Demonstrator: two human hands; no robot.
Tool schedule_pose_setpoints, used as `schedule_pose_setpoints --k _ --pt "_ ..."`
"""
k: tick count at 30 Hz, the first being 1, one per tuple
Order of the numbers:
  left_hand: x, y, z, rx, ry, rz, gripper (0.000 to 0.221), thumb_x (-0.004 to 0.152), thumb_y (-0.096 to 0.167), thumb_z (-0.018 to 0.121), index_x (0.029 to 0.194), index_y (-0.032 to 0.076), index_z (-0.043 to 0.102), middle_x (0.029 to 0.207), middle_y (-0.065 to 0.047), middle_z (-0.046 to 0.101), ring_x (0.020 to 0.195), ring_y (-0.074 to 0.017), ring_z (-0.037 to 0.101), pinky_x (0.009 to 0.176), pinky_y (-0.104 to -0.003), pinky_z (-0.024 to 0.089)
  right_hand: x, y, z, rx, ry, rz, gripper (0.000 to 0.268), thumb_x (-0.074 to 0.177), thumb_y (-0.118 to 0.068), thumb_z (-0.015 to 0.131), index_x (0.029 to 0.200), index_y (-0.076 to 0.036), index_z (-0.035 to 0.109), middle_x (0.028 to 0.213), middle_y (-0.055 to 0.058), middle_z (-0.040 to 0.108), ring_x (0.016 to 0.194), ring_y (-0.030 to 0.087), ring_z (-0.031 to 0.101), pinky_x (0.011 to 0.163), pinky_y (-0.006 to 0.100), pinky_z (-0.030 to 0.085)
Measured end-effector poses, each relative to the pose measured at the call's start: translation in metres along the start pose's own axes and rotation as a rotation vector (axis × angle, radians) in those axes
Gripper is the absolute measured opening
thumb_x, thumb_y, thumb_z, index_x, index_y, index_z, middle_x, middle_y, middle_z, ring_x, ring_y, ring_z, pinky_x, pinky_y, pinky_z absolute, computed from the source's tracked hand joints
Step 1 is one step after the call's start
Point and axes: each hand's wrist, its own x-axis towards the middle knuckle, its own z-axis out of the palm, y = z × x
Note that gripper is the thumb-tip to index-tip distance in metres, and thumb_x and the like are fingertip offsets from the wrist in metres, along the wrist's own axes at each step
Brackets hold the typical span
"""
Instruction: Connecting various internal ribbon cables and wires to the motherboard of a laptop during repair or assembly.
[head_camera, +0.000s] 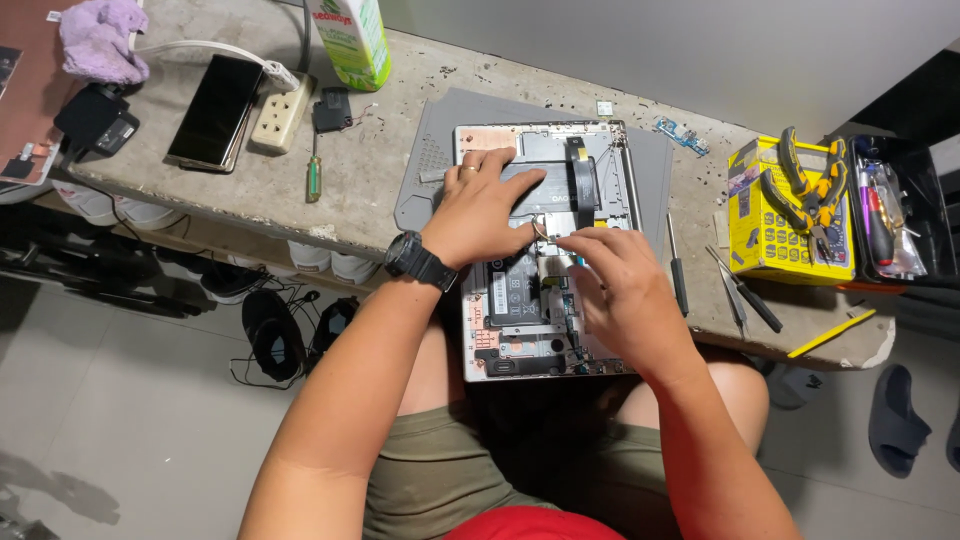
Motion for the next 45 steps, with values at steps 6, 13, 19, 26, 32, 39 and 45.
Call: schedule_pose_setpoints --k 6,13,19,26,32,39,45 --pt "0.018 0.002 -0.007 -0.002 -0.073 -0.066 0.084 0.089 0.063 0.087 0.165 0.033 0.067 0.163 -0.01 0.048 0.157 -0.0401 0.037 0.125 -0.057 0.034 -0.012 0.026 0.025 0.033 -0.05 0.066 0.022 0.108 -0.009 0.078 0.126 -0.018 0.088 0.106 0.004 0.079 0.111 0.025 0.074 0.102 0.042 0.062" --pt "0.025 0.005 -0.011 -0.002 -0.105 -0.108 0.092 0.081 0.069 0.094 0.163 0.036 0.067 0.155 -0.006 0.047 0.152 -0.0367 0.037 0.12 -0.054 0.034 -0.023 0.05 0.014 0.109 0.024 0.223 0.015 0.11 -0.009 0.081 0.119 -0.018 0.089 0.097 0.004 0.078 0.102 0.026 0.076 0.095 0.042 0.063" --pt "0.023 0.011 -0.016 -0.002 -0.127 -0.125 0.092 0.083 0.062 0.094 0.166 0.034 0.064 0.156 -0.008 0.047 0.153 -0.0384 0.037 0.123 -0.057 0.033 -0.02 0.029 0.008 0.131 0.101 0.079 0.033 0.114 -0.033 0.077 0.144 -0.023 0.084 0.111 0.011 0.072 0.111 0.034 0.071 0.101 0.051 0.059" --pt "0.028 0.012 -0.009 0.027 -0.14 -0.138 0.092 0.084 0.063 0.089 0.167 0.035 0.061 0.157 -0.008 0.045 0.154 -0.039 0.036 0.123 -0.057 0.033 -0.015 0.029 0.024 -0.05 -0.047 -0.065 0.031 0.108 -0.022 0.079 0.138 -0.032 0.081 0.114 0.007 0.072 0.117 0.031 0.07 0.104 0.048 0.057" --pt "0.022 0.017 -0.016 0.013 -0.16 -0.144 0.091 0.086 0.058 0.086 0.169 0.033 0.059 0.163 -0.011 0.044 0.158 -0.0409 0.035 0.126 -0.057 0.03 -0.018 0.056 0.017 0.021 -0.007 0.064 0.029 0.112 -0.008 0.073 0.132 -0.026 0.084 0.091 0.001 0.068 0.096 0.025 0.071 0.094 0.042 0.061" --pt "0.026 0.016 -0.011 0.023 -0.163 -0.159 0.092 0.086 0.058 0.086 0.17 0.034 0.057 0.165 -0.011 0.042 0.16 -0.0425 0.035 0.127 -0.058 0.03 -0.006 0.042 0.002 -0.256 -0.165 -0.001 0.058 0.108 0.006 0.059 0.141 -0.036 0.083 0.088 0.004 0.066 0.085 0.023 0.065 0.089 0.04 0.058" --pt "0.026 0.017 -0.011 0.022 -0.168 -0.166 0.092 0.087 0.057 0.085 0.171 0.034 0.056 0.167 -0.011 0.042 0.161 -0.0429 0.033 0.127 -0.058 0.029 0.008 0.023 0.006 -0.3 -0.248 -0.049 0.064 0.106 0.014 0.053 0.135 -0.03 0.089 0.086 0.008 0.062 0.08 0.022 0.061 0.08 0.039 0.059"
